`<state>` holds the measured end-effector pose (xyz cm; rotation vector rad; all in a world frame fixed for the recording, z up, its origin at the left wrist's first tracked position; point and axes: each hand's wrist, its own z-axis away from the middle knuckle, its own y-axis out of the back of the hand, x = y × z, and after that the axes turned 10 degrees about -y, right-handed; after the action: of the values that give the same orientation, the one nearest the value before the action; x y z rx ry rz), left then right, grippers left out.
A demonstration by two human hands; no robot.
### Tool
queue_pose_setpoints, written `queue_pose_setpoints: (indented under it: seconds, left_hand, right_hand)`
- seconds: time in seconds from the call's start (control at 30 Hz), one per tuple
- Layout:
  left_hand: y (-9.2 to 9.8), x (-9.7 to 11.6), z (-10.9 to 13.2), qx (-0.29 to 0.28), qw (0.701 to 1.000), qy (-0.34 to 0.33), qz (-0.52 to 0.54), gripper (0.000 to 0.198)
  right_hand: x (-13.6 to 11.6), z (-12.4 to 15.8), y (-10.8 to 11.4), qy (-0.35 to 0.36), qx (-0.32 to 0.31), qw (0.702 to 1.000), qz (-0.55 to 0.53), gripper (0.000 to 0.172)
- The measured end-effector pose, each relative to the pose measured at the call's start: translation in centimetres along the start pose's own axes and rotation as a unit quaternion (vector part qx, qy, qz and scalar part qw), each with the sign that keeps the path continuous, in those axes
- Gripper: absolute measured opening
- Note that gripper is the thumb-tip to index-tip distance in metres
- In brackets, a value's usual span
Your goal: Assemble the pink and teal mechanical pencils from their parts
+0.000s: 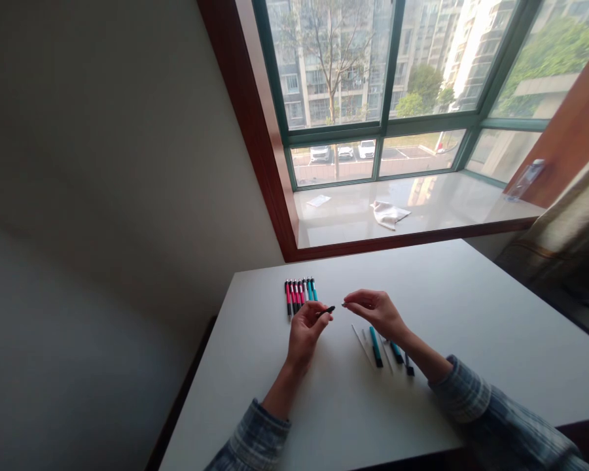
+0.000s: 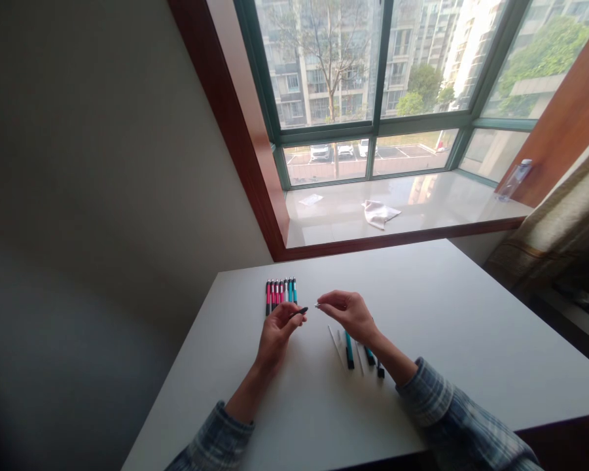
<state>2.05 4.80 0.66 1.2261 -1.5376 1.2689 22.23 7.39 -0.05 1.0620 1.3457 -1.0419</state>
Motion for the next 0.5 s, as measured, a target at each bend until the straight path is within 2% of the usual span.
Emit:
queue_pose_setpoints:
  seconds: [0.27, 0.5]
  left_hand:
    - [-0.14, -0.12, 0.07, -0.033, 0.996, -0.029, -0.076, 0.018]
    - [-0.19, 0.06, 0.03, -0.039, 0.995, -0.032, -0.090, 0.016]
  right_hand:
    - [-0.22, 0.22, -0.28, 0.007, -0.015, 1.000, 0.020, 0.027]
    - [-0.24, 0.24, -0.12, 0.011, -0.017, 0.999, 0.042, 0.026]
